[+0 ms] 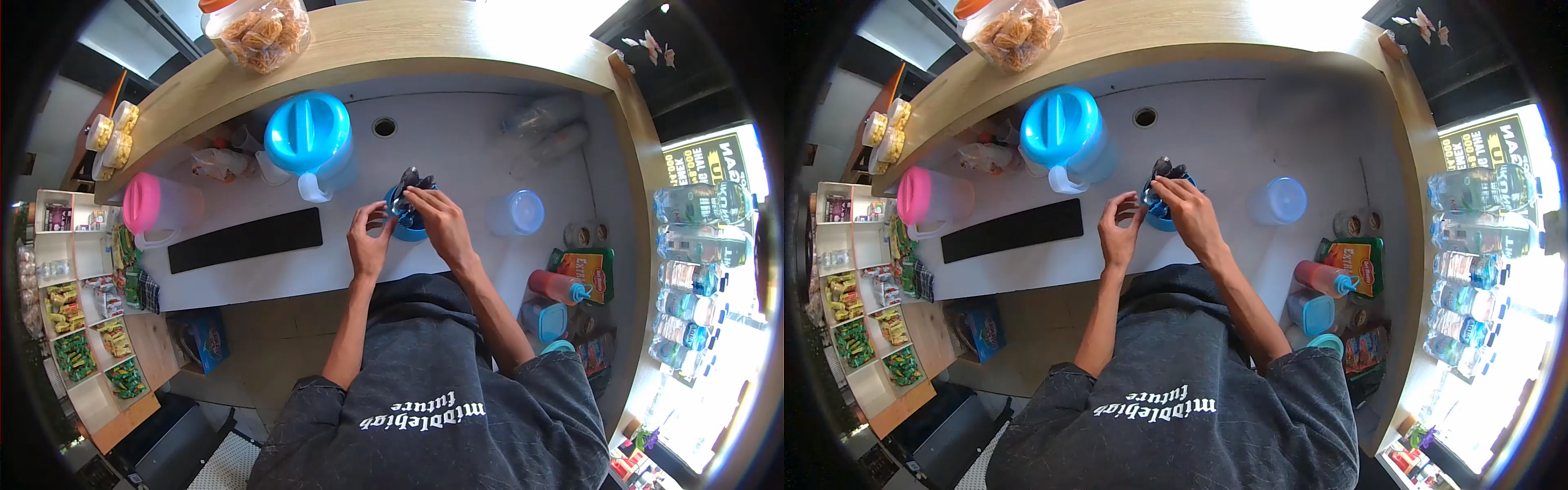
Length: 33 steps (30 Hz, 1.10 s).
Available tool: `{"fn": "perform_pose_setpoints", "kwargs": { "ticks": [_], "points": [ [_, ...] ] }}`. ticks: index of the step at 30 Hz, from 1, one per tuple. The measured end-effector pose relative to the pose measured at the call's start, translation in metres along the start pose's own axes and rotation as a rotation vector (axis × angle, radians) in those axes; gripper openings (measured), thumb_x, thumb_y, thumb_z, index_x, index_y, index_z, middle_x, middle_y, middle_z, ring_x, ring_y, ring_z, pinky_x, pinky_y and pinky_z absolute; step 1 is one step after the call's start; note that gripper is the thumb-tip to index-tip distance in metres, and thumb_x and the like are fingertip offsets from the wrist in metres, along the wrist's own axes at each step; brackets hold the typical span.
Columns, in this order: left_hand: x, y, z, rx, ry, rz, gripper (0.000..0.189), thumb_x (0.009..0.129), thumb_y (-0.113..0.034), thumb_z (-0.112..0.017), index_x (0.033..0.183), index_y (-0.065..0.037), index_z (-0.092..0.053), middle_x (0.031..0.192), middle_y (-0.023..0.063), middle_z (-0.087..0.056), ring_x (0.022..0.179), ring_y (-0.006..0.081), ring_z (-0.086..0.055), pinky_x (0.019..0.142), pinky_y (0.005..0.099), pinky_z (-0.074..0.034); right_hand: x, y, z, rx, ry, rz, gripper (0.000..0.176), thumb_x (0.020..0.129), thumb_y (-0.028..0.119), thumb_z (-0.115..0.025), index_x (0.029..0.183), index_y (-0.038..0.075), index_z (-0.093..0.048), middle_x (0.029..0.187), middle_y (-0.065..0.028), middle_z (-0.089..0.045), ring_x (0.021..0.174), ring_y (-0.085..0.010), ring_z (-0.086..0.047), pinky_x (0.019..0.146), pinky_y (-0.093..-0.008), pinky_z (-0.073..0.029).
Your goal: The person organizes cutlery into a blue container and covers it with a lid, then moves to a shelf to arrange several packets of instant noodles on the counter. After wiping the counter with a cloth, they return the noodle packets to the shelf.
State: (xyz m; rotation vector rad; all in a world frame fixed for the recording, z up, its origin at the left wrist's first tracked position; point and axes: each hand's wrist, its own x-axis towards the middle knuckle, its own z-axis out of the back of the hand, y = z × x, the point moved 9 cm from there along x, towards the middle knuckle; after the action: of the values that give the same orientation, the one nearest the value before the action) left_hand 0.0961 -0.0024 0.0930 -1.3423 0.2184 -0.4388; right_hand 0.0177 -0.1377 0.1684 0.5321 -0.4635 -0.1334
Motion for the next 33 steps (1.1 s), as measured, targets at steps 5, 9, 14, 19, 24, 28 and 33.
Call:
{"fn": "perform_pose_setpoints", "kwargs": {
  "ticks": [5,9,14,19,24,28,33],
  "points": [
    [0.014,-0.031,-0.003,0.092,0.038,-0.105,0.032,0.087,-0.013,-0.079,0.117,-0.006,-0.072,0.116,0.0093,-0.069,0.104,0.0226,-0.068,0.083,0.0352,-0.057,-0.01,0.0,-0.03,-0.155,0.124,0.019,0.049,0.083,-0.003,-0.062,0.132,-0.002,-0.062,0.133,-0.0157,-0.065,0.117,-0.0311,-0.063,0.102,-0.0414,-0.052],
    [0.02,-0.031,-0.013,0.104,0.121,-0.133,0.031,0.088,-0.015,-0.078,0.118,-0.006,-0.073,0.118,0.0095,-0.068,0.106,0.0272,-0.067,0.088,0.038,-0.055,-0.015,-0.009,-0.012,-0.003,0.041,-0.069,0.044,0.086,-0.003,-0.064,0.13,0.002,-0.064,0.128,-0.0145,-0.068,0.116,-0.0323,-0.062,0.098,-0.0413,-0.053],
    [0.014,-0.033,-0.024,0.245,0.156,-0.2,0.031,0.09,-0.017,-0.076,0.119,-0.006,-0.073,0.127,0.0117,-0.065,0.116,0.03,-0.064,0.096,0.0396,-0.052,-0.009,-0.023,0.023,-0.014,-0.208,-0.237,0.035,0.086,-0.004,-0.062,0.12,0.002,-0.067,0.124,-0.0141,-0.067,0.111,-0.0326,-0.061,0.095,-0.0438,-0.053],
    [0.017,-0.032,-0.029,0.286,0.163,-0.184,0.034,0.092,-0.015,-0.073,0.124,-0.006,-0.071,0.13,0.0133,-0.064,0.118,0.0339,-0.063,0.102,0.0427,-0.049,-0.013,-0.033,0.011,0.039,-0.112,-0.186,0.033,0.087,-0.004,-0.062,0.119,0.002,-0.067,0.121,-0.0136,-0.067,0.107,-0.0333,-0.061,0.097,-0.0439,-0.051],
    [0.017,-0.028,-0.031,0.261,0.181,-0.177,0.036,0.093,-0.012,-0.07,0.128,-0.006,-0.068,0.135,0.0136,-0.062,0.121,0.0357,-0.061,0.103,0.0431,-0.049,-0.014,-0.034,0.004,0.096,-0.089,-0.264,0.032,0.085,-0.001,-0.068,0.116,0.005,-0.069,0.115,-0.0125,-0.069,0.102,-0.0319,-0.062,0.09,-0.0431,-0.052],
    [0.012,-0.025,-0.029,0.203,0.172,-0.174,0.038,0.091,-0.008,-0.071,0.129,-0.005,-0.066,0.137,0.0147,-0.062,0.123,0.0365,-0.061,0.104,0.0429,-0.049,0.007,-0.032,0.01,0.007,-0.134,-0.22,0.034,0.083,-0.001,-0.07,0.116,0.008,-0.071,0.107,-0.0105,-0.066,0.098,-0.0297,-0.061,0.087,-0.0422,-0.052],
    [0.006,-0.016,-0.021,0.135,0.138,-0.112,0.038,0.091,-0.008,-0.072,0.128,-0.004,-0.066,0.135,0.0152,-0.064,0.123,0.035,-0.062,0.105,0.041,-0.049,0.025,-0.032,0.002,-0.286,0.01,-0.029,0.029,0.077,0.002,-0.069,0.103,0.012,-0.078,0.103,-0.005,-0.064,0.103,-0.0243,-0.057,0.089,-0.0374,-0.048]
  ]
}}
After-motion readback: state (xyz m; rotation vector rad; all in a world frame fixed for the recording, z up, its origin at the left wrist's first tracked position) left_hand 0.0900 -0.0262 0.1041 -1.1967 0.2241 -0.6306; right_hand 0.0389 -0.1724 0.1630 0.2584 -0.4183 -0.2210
